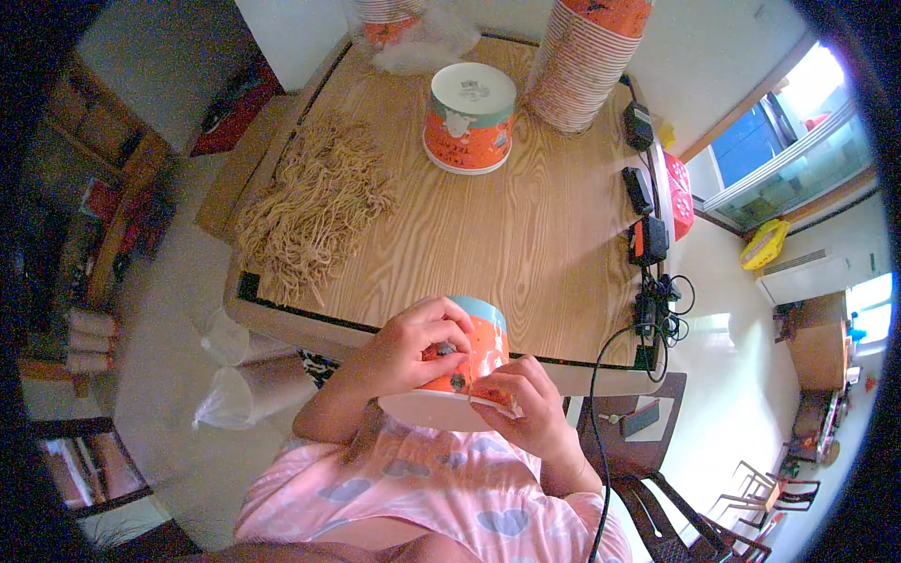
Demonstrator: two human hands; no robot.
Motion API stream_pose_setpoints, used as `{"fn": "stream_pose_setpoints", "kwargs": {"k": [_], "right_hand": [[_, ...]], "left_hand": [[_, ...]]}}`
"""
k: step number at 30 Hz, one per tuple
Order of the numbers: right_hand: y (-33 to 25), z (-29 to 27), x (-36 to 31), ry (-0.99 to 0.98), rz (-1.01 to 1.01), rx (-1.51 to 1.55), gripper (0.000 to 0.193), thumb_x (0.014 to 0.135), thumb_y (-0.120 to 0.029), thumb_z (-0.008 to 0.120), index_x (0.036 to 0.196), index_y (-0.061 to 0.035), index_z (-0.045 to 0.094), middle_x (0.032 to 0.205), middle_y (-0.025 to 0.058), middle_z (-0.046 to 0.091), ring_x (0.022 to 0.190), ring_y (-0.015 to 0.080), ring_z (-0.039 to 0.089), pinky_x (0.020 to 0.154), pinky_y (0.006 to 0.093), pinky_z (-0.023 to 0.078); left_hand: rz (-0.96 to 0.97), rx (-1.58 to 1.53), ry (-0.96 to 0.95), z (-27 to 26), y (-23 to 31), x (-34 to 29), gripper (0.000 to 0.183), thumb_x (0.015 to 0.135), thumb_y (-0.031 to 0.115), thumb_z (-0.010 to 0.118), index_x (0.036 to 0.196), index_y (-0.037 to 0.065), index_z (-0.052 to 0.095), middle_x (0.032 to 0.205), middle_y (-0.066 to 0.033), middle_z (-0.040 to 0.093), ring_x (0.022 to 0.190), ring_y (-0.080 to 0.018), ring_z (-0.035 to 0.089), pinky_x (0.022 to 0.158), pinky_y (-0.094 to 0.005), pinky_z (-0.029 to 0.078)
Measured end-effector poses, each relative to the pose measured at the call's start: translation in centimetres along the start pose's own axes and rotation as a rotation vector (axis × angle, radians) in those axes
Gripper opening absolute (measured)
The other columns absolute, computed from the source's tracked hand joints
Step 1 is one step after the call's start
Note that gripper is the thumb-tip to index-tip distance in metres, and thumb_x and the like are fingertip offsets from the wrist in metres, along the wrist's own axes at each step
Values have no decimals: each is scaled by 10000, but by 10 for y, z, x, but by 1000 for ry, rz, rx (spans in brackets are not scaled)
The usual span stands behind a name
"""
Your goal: Separating packaging filler and preparing paper food containers at a table.
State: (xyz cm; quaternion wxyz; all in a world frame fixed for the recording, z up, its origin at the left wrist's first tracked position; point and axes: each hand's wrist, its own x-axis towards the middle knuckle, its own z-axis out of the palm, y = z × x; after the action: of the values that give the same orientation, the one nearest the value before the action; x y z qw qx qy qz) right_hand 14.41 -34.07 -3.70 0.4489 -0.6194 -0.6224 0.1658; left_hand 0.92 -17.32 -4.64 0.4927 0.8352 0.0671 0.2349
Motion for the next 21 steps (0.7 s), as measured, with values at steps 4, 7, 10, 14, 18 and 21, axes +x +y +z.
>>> {"fn": "stream_pose_setpoints", "kwargs": {"k": [4, 7, 10, 14, 18, 21], "right_hand": [[-3, 1, 5, -11, 1, -45, 344, 657, -62, 754, 968, -58, 608, 844, 72, 572, 759, 257, 562, 653, 349, 455], [-1, 2, 5, 19, -14, -74, 324, 654, -46, 734, 957, -65, 621, 833, 68, 561, 750, 246, 557, 645, 350, 451], [2, 1, 4, 17, -79, -89, 302, 637, -26, 720, 921, -88, 637, 828, 58, 557, 749, 235, 556, 635, 343, 448], [4, -1, 4, 6, -139, -112, 300, 624, -9, 712, 900, -111, 650, 822, 45, 552, 734, 224, 548, 616, 332, 441], [5, -1, 4, 15, -153, -125, 303, 624, -10, 709, 902, -114, 650, 823, 42, 547, 721, 219, 540, 610, 329, 437], [4, -1, 3, 25, -150, -128, 290, 625, -3, 703, 889, -111, 651, 823, 46, 543, 720, 220, 538, 614, 328, 438]], "left_hand": [[-11, 21, -41, -1, 0, 1, 110, 739, 19, 663, 826, 35, 597, 910, -81, 590, 923, -247, 579, 804, -347, 464], [-25, -1, 21, -2, 1, 1, 105, 749, 30, 665, 827, 37, 594, 841, -84, 600, 894, -252, 590, 785, -358, 470], [-18, -50, 83, -8, 12, 5, 130, 763, 69, 659, 841, 25, 564, 780, -93, 570, 776, -270, 571, 694, -372, 460], [-62, -65, -68, -22, 15, 10, 95, 748, 54, 683, 819, 40, 620, 807, -72, 613, 770, -240, 610, 712, -336, 487], [234, 88, -188, -40, 13, 14, 102, 715, 57, 682, 805, 34, 639, 789, -70, 611, 746, -245, 599, 694, -335, 492], [261, 357, -235, -37, 20, 17, 117, 704, 63, 670, 805, 24, 626, 781, -75, 603, 747, -257, 581, 695, -354, 489]]}}
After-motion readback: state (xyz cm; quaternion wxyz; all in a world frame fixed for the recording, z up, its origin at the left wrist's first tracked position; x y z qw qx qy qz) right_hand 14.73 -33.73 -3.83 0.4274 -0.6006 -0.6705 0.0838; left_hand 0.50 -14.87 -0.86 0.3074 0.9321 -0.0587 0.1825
